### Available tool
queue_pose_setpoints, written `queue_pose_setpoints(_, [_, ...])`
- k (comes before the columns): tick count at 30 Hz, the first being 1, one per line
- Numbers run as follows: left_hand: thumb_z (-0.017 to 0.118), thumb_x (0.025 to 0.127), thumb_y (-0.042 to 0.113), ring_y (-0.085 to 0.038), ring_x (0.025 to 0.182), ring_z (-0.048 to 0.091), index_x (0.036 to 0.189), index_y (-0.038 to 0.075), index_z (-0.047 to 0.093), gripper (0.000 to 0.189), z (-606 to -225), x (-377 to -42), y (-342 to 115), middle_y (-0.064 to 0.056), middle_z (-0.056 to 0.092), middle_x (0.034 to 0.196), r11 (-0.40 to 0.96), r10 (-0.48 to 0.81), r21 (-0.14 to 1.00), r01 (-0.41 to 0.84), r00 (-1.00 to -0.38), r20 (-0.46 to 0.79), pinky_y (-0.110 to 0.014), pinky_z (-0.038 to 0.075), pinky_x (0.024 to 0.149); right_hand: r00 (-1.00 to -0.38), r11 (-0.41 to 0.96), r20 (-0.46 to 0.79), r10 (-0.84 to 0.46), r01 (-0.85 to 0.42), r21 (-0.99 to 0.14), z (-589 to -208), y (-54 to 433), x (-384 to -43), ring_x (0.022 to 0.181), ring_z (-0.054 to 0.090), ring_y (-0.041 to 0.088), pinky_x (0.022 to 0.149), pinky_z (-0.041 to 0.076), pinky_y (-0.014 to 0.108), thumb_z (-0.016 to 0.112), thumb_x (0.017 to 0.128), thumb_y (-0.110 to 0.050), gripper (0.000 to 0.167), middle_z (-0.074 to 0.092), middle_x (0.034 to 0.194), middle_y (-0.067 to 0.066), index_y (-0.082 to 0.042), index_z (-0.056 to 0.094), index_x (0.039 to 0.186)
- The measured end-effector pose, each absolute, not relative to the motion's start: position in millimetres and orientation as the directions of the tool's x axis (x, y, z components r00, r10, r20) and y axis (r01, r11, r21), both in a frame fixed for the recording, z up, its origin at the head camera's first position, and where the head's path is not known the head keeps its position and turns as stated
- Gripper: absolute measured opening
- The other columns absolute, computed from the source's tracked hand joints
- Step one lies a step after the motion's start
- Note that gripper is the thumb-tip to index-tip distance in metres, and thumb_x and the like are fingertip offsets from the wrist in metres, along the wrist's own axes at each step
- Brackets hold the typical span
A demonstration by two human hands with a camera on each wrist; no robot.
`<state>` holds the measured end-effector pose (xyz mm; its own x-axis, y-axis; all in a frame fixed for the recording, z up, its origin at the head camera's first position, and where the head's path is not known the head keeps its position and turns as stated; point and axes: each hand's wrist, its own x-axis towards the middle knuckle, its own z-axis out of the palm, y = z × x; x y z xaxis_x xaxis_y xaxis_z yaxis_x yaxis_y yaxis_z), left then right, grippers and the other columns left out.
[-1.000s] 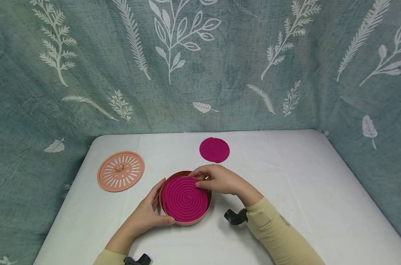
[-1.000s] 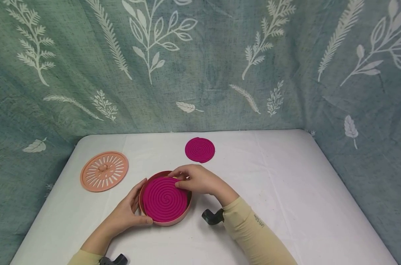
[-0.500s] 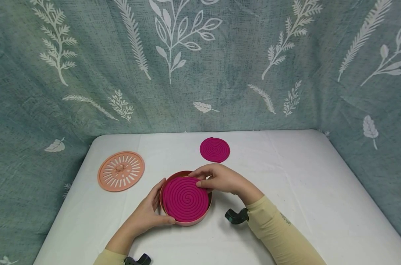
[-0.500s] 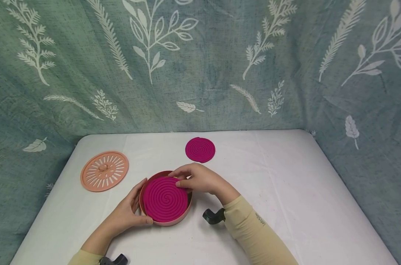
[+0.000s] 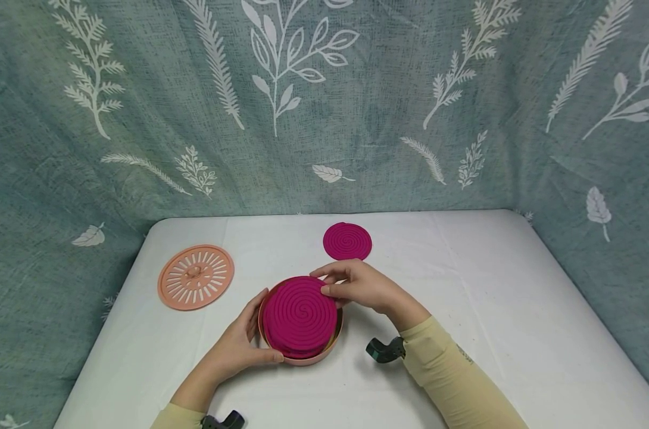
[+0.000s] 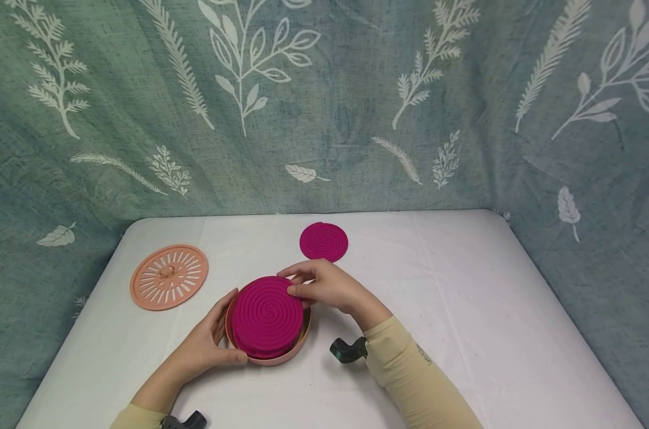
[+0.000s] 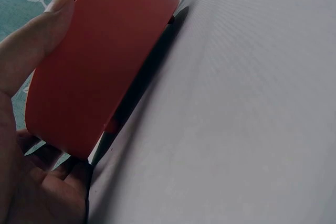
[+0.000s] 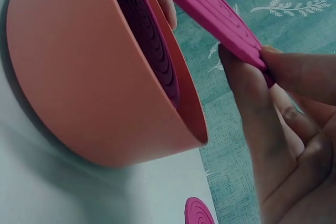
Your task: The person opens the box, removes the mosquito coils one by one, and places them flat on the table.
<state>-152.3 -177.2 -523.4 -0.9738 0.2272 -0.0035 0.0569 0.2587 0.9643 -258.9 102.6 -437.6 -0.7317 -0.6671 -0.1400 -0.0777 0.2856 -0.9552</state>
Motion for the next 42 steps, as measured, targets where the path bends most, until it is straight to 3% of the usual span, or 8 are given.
queue_pose_setpoints(12, [0.098,0.058,0.031,-0.017,0.147,0.021,0.159,0.019,0.02,0.127,-522.2,-151.8,-177.2,0.002,0.024,0.161,0.271,0.232,0.96,0.065,-0.973,0.0,-0.032,0.024,0.116,-0.811,0.204,-0.116,-0.574,-0.005,-0.979,-441.3,113.3,-263.9,0.08,0.068,0.024,0.077,0.06,0.055,0.067,0.094,-0.007,0.037,0.064,0.106,0.017,-0.008,0.064,0.131])
queue_pose_setpoints(19, [0.098,0.057,0.032,-0.018,0.147,0.021,0.159,0.019,0.02,0.129,-522.7,-151.0,-177.0,0.0,0.024,0.161,0.281,0.226,0.958,0.054,-0.974,-0.011,-0.032,0.024,0.116,-0.853,0.19,-0.122,-0.508,0.028,-0.981,-443.8,124.7,-268.8,0.087,0.065,0.022,0.078,0.061,0.049,0.069,0.093,-0.01,0.042,0.066,0.113,0.014,-0.008,0.061,0.134])
queue_pose_setpoints(28, [0.098,0.058,0.031,-0.019,0.147,0.02,0.158,0.02,0.021,0.128,-524.6,-151.1,-177.6,-0.001,0.024,0.161,0.275,0.224,0.96,0.058,-0.975,-0.005,-0.035,0.024,0.116,-0.894,0.146,-0.11,-0.435,0.05,-0.988,-446.9,143.4,-274.3,0.083,0.065,0.018,0.073,0.063,0.036,0.068,0.094,-0.01,0.044,0.064,0.118,0.016,-0.006,0.058,0.137])
queue_pose_setpoints(35, [0.097,0.059,0.032,-0.019,0.147,0.021,0.158,0.02,0.021,0.126,-525.3,-151.6,-178.2,-0.001,0.026,0.16,0.274,0.229,0.96,0.059,-0.973,-0.006,-0.041,0.024,0.117,-0.919,0.151,-0.114,-0.377,0.06,-0.987,-449.0,161.1,-280.4,0.084,0.066,0.019,0.077,0.062,0.039,0.067,0.095,-0.01,0.043,0.063,0.114,0.017,-0.009,0.059,0.137])
queue_pose_setpoints(42, [0.098,0.057,0.032,-0.017,0.147,0.02,0.158,0.02,0.021,0.127,-524.9,-152.1,-177.4,0.0,0.026,0.16,0.267,0.224,0.962,0.054,-0.974,-0.007,-0.035,0.023,0.117,-0.935,0.133,-0.105,-0.34,0.062,-0.989,-449.9,180.4,-286.3,0.085,0.068,0.018,0.082,0.06,0.045,0.066,0.096,-0.01,0.044,0.065,0.113,0.018,-0.006,0.056,0.139])
